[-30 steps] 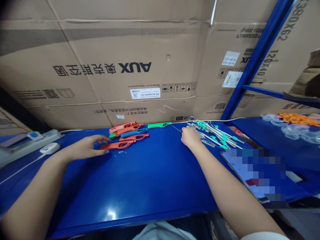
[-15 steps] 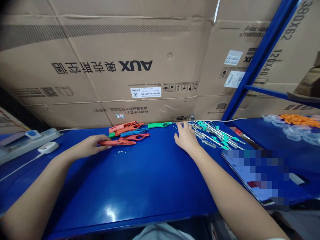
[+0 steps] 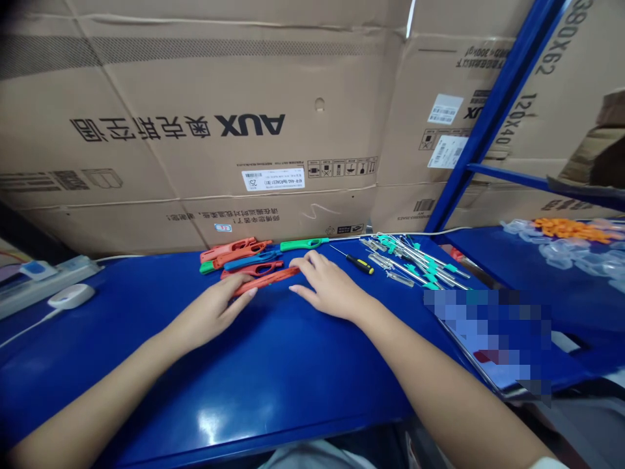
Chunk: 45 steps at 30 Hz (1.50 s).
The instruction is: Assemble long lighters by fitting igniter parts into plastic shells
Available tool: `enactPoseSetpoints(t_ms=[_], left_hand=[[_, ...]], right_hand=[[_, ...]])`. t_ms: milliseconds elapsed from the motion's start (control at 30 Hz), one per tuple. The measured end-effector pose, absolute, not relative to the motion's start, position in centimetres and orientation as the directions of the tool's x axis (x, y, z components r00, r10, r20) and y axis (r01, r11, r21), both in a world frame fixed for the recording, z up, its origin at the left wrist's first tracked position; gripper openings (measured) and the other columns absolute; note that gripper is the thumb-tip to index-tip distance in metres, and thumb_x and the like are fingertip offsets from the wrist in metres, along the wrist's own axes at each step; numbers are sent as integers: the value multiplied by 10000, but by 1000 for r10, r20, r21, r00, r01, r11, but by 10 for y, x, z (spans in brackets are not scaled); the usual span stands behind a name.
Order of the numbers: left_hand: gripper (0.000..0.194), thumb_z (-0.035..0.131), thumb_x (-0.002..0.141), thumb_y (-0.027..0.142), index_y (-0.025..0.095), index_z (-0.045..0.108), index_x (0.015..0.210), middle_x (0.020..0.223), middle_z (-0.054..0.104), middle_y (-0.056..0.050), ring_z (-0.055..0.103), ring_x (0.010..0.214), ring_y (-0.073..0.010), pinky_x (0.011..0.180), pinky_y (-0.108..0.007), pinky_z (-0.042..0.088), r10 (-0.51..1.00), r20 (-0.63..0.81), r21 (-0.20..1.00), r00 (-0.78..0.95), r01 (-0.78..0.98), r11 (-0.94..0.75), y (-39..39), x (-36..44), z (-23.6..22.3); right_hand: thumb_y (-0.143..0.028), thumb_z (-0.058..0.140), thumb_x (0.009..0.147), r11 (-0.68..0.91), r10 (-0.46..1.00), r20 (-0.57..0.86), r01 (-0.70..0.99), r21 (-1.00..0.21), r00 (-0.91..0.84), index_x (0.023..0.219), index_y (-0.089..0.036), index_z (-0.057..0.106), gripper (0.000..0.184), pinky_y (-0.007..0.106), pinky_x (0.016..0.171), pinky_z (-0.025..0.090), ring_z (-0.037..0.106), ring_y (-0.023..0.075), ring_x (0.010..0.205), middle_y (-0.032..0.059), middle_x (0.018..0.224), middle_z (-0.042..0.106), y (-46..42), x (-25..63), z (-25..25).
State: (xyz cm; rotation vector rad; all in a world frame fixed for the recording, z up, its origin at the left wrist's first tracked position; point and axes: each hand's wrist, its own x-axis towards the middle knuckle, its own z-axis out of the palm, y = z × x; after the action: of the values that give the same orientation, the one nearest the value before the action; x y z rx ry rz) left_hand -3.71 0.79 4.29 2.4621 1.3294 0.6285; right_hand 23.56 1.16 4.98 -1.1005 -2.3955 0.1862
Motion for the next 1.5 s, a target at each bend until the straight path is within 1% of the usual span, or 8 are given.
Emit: enactPoseSetpoints(t_ms=[200,433,700,933,1067,1233,1400,1500], left_hand=[[337,358,1054,405,206,586,1200,1143,646,-87,613,1059,-247,944,-403,484,803,204,464,560,667,-583,-3,-18,26],[384,590,955,367,218,537,1305,1227,645,-91,603,1117,-280,976,-438,486,755,220,374,617,662,-650,-1,-22,19],[591,652,907,397,249,422,1431,1139,654,-67,658,1017,-250,915,-401,533,826,195,471,529,688,-552,-3,-24,16],[428,614,919,347,216,529,1318,1129,667,-78,663,972,-239,892,-398,547,812,236,485,533,660,-574,0,-24,16],[371,621,919,360,216,567,1256,1152,666,-79,669,942,-235,856,-388,560,808,262,492,528,647,-582,1,-24,15],[309,584,948,372,208,599,1210,1103,670,-71,665,946,-225,851,-367,562,806,262,498,530,642,-583,1,-22,16],[309,593,944,401,217,627,1190,1166,648,-93,590,1104,-275,964,-436,507,756,316,402,573,641,-654,-5,-21,26],[330,610,935,393,243,624,1228,1195,642,-86,582,1116,-262,980,-415,500,683,256,407,684,565,-718,-11,-19,33]], right_hand=[[-311,615,951,750,658,332,626,-211,-676,962,-202,580,115,347,866,463,536,215,994,69,1090,552,15,239,51],[-389,680,902,784,614,150,579,-223,-774,765,-181,536,288,291,733,389,520,176,815,31,882,583,9,233,50],[-245,559,960,544,832,215,681,-490,-511,1014,-194,666,130,229,593,358,551,115,600,-15,708,645,20,250,59],[-260,566,932,400,817,-70,650,-646,-573,891,-164,642,129,219,571,410,612,125,610,10,713,685,11,262,77],[-243,661,855,511,712,-184,679,-527,-678,765,-173,656,114,219,565,372,588,119,637,7,748,689,6,254,71],[-369,708,836,552,739,-202,750,-364,-642,682,-185,581,272,236,529,295,531,113,584,-6,694,659,4,242,63],[-361,696,839,553,765,-178,772,-313,-619,754,-202,591,209,236,547,294,558,136,647,-1,733,655,4,246,64],[-321,704,839,534,799,-128,790,-301,-588,990,-234,610,198,233,563,305,581,159,716,9,824,661,4,249,65]])
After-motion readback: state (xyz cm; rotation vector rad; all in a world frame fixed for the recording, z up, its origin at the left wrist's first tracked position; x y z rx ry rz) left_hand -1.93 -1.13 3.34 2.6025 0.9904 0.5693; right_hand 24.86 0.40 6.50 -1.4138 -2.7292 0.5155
